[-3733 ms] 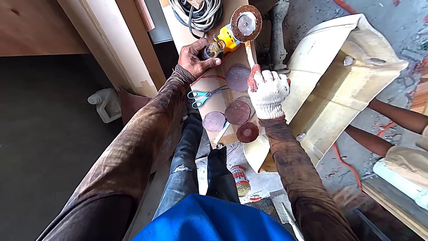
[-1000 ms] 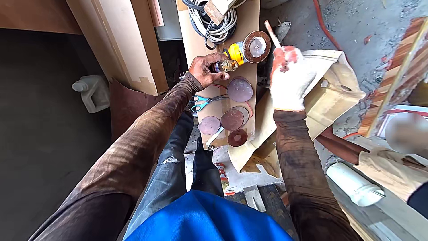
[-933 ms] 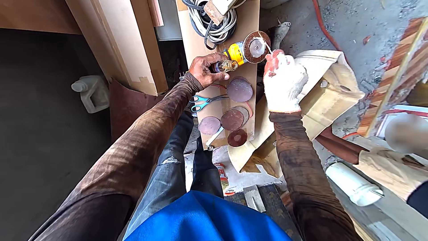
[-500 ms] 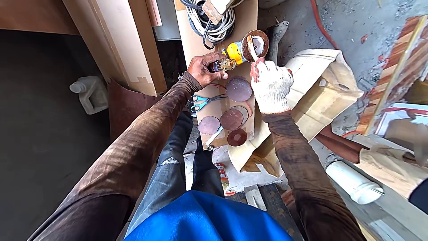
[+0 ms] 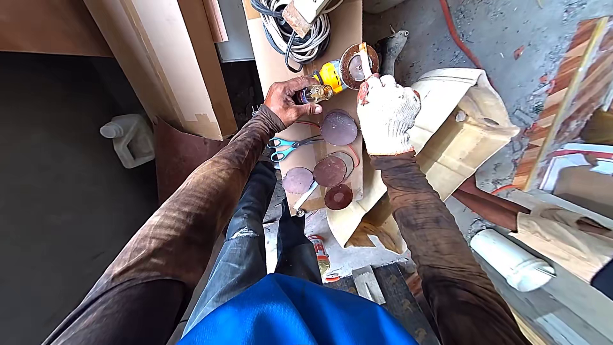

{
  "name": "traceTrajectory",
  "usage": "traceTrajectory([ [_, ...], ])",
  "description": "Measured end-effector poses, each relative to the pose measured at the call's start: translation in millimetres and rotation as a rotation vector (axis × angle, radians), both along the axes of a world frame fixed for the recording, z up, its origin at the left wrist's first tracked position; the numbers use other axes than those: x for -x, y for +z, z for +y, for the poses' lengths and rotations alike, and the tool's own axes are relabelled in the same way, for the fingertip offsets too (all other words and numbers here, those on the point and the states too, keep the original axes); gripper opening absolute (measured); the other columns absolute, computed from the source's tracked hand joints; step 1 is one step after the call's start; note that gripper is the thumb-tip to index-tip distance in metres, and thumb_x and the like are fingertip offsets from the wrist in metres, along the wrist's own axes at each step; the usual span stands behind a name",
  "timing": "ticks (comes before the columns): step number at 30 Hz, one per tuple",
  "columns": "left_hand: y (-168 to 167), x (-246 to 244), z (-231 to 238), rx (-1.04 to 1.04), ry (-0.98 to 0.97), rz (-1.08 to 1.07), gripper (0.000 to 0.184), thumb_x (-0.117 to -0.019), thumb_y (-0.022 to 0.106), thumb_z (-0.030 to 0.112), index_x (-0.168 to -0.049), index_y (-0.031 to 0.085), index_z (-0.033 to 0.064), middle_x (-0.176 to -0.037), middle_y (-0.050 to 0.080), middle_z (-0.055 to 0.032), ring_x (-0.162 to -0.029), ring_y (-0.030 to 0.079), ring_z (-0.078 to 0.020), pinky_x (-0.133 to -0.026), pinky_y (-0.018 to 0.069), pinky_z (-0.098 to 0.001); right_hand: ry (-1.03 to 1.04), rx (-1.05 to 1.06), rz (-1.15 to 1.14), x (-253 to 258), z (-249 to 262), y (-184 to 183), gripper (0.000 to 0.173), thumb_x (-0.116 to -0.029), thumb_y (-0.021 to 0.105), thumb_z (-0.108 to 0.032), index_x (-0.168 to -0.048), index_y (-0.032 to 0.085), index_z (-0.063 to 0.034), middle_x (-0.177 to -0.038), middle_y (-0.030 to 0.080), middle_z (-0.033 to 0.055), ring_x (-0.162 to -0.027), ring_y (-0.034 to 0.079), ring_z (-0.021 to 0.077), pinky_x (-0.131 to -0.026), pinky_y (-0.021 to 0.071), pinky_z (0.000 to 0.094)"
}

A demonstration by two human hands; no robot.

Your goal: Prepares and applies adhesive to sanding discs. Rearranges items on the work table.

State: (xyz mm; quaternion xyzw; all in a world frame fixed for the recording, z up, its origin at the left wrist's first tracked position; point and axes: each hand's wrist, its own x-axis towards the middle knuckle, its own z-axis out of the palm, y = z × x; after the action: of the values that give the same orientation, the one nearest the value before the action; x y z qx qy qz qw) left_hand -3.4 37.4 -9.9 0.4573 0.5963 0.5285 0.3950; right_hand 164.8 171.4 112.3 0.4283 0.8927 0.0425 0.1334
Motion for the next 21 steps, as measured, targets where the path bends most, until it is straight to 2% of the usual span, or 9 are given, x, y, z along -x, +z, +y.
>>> traceTrajectory([
  [4,3,0,1,0.002,0.005,0.006,0.053,-0.0824,0.085,0.032,-0.124,0.071,0.0016,-0.127,0.071,-0.0129,-0.119,0.067,-0.0157,-0.105,0.0543,-0.0356,0.065,0.119,0.024,0,-16,9,0.024,-0.0985,0.054,-0.016,-0.108,0.074,-0.0062,-0.100,0.071,0.0206,-0.084,0.069,0.0417,-0.068,0.0521,0.0575],
  [10,3,-1,1,0.002,0.004,0.010,0.053,-0.0831,0.085,0.032,-0.125,0.070,0.0018,-0.126,0.071,-0.0114,-0.116,0.068,-0.0139,-0.103,0.0554,-0.0350,-0.010,0.035,-0.002,-3,-10,9,0.031,-0.1033,0.048,-0.025,-0.110,0.074,-0.0085,-0.100,0.072,0.0180,-0.081,0.070,0.0394,-0.066,0.0518,0.0561],
  [13,3,1,1,0.013,-0.001,0.002,0.054,-0.0831,0.085,0.033,-0.125,0.070,0.0022,-0.126,0.071,-0.0109,-0.117,0.068,-0.0142,-0.104,0.0552,-0.0356,0.043,0.038,0.062,-5,-21,6,0.028,-0.1020,0.051,-0.024,-0.105,0.075,-0.0087,-0.095,0.072,0.0175,-0.077,0.069,0.0386,-0.062,0.0518,0.0546],
  [16,3,0,1,0.014,0.000,-0.001,0.054,-0.0829,0.085,0.033,-0.125,0.070,0.0021,-0.126,0.071,-0.0120,-0.119,0.067,-0.0152,-0.105,0.0545,-0.0363,0.081,0.078,0.067,-10,-29,6,0.024,-0.0993,0.054,-0.019,-0.106,0.075,-0.0086,-0.094,0.072,0.0177,-0.078,0.069,0.0376,-0.063,0.0527,0.0535],
  [17,2,0,0,0.011,0.003,-0.004,0.055,-0.0826,0.085,0.033,-0.125,0.070,0.0017,-0.126,0.071,-0.0123,-0.119,0.067,-0.0157,-0.105,0.0544,-0.0365,0.067,0.078,0.050,-10,-29,6,0.026,-0.1011,0.052,-0.021,-0.108,0.075,-0.0091,-0.096,0.072,0.0173,-0.079,0.070,0.0372,-0.065,0.0526,0.0532],
  [21,2,1,1,0.001,0.003,0.003,0.054,-0.0822,0.086,0.031,-0.125,0.070,0.0010,-0.125,0.071,-0.0119,-0.117,0.068,-0.0148,-0.104,0.0548,-0.0356,-0.063,0.070,0.018,3,-6,9,0.031,-0.1022,0.050,-0.026,-0.112,0.074,-0.0084,-0.103,0.071,0.0203,-0.084,0.069,0.0421,-0.067,0.0518,0.0594],
])
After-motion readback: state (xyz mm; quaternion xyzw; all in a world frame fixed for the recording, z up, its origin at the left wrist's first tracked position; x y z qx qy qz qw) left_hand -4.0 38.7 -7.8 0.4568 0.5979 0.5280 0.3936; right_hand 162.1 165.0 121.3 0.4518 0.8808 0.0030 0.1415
